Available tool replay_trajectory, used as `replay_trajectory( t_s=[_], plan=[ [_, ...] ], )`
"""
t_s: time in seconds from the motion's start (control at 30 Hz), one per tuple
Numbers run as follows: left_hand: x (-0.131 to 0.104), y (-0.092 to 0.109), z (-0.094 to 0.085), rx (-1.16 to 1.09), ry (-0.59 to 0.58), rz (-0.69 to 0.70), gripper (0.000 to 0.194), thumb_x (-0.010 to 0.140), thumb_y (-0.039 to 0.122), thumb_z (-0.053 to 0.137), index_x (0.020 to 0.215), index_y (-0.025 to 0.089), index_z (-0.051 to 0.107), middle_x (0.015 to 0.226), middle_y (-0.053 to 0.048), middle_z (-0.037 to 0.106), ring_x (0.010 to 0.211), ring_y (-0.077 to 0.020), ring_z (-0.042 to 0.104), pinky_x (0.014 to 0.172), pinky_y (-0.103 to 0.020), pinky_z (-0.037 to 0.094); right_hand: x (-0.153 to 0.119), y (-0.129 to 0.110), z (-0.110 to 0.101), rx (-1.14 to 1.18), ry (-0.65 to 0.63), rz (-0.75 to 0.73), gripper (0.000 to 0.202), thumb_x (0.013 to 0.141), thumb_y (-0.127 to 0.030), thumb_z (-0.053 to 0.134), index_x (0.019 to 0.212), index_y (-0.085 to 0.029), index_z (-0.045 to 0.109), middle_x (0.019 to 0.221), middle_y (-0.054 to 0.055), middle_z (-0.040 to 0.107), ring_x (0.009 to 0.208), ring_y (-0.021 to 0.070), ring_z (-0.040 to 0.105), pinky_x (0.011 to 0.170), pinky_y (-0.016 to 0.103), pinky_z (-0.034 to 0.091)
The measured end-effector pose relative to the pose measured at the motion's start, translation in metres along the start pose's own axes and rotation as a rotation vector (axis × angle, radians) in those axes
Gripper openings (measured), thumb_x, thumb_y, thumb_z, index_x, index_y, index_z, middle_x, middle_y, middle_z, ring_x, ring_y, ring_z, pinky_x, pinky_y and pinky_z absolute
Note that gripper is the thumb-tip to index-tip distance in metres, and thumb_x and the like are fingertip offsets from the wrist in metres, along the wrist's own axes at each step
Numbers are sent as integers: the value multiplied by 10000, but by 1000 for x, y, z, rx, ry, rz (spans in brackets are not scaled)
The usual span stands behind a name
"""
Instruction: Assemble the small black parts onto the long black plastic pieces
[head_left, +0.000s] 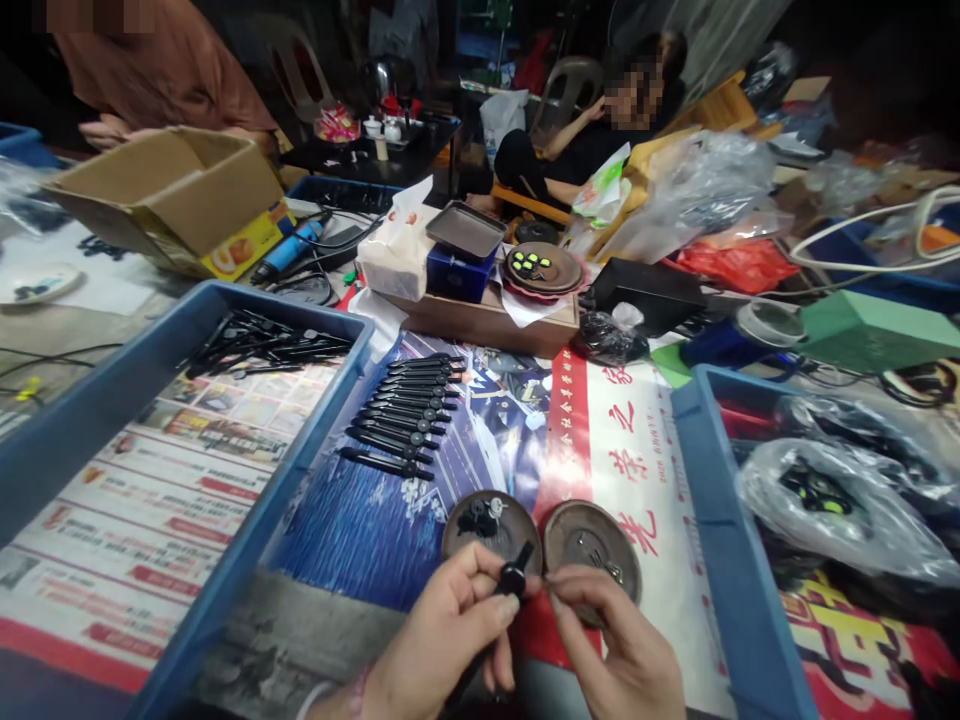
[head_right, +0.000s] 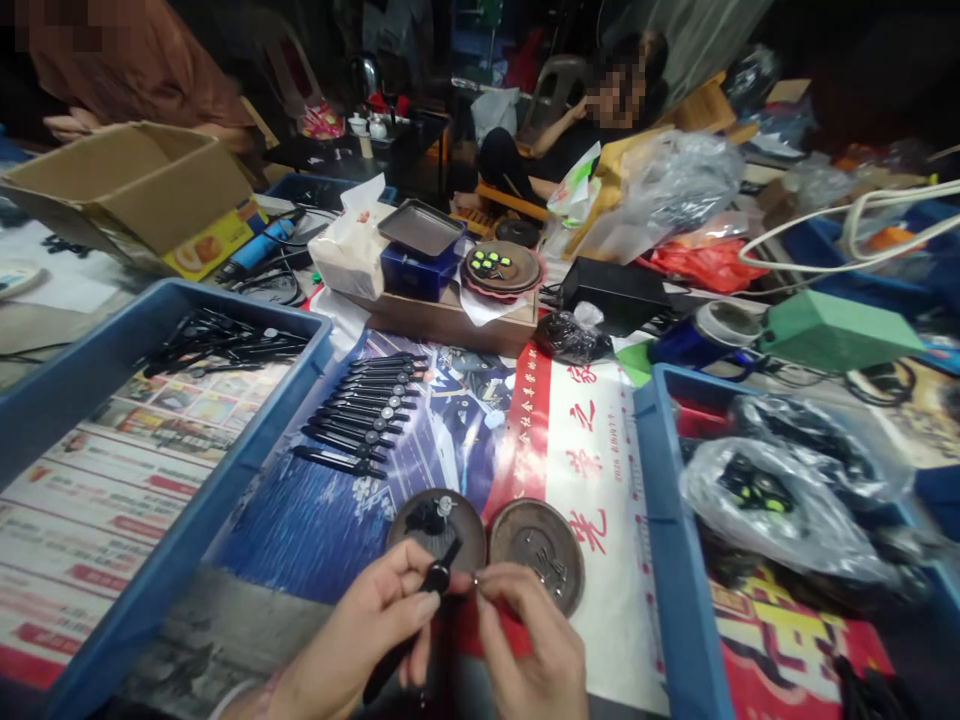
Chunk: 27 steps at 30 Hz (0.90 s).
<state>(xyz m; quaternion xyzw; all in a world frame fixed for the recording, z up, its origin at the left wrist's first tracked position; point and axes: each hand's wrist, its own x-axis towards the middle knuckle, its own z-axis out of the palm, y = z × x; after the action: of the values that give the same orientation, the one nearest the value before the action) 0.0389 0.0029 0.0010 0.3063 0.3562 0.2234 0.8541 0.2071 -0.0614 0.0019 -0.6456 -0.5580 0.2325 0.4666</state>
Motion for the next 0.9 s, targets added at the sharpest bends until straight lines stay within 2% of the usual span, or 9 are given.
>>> replay_trajectory(
  t_s=[0.13, 0.27, 0.4, 0.57, 0.7, 0.9],
  plan=[
    [11, 1, 16, 9, -24, -11, 288, 850, 411, 683, 916, 177, 529, 553, 66, 579, 383, -49, 478, 419, -137, 367, 4, -2, -6, -83, 21, -58, 147, 920, -120, 549, 859, -225, 630, 849, 29, 690, 785, 141, 695, 713, 175, 557],
    [23, 4, 35, 31, -40, -18, 284, 844, 396, 687, 919, 178, 520, 569, 66, 578, 397, -54, 497, 429, -138, 375, 11, -1, -23, -76, 54, -35, 140, 926, -142, 553, 869, -234, 641, 832, 12, 693, 774, 130, 694, 715, 155, 550],
    [29, 4, 45, 34, -54, -27, 302, 841, 409, 692, 935, 170, 534, 627, 53, 593, 408, -54, 524, 423, -140, 370, 10, 6, -36, 3, 87, 12, 130, 926, -173, 576, 888, -252, 673, 844, 6, 713, 798, 135, 703, 717, 149, 559],
    [32, 0, 44, 27, -71, -40, 276, 854, 392, 688, 953, 170, 556, 595, 46, 589, 420, -70, 531, 424, -146, 377, -1, 18, -32, 99, 145, 221, 69, 895, -236, 646, 920, -234, 710, 856, 33, 721, 797, 168, 714, 723, 193, 587],
    [33, 1, 40, -1, -68, -42, 267, 849, 377, 705, 927, 184, 539, 584, 48, 590, 418, -76, 530, 421, -147, 379, -2, 21, -21, 306, 232, 399, 118, 853, -302, 708, 940, -223, 720, 847, 50, 752, 760, 183, 738, 698, 217, 620],
    [32, 5, 39, -43, -92, -30, 277, 847, 389, 708, 922, 178, 547, 557, 50, 583, 401, -70, 508, 415, -142, 348, 4, 18, -16, 469, 249, 513, 199, 814, -361, 765, 962, -228, 764, 907, 62, 776, 814, 171, 743, 751, 202, 613]
  ],
)
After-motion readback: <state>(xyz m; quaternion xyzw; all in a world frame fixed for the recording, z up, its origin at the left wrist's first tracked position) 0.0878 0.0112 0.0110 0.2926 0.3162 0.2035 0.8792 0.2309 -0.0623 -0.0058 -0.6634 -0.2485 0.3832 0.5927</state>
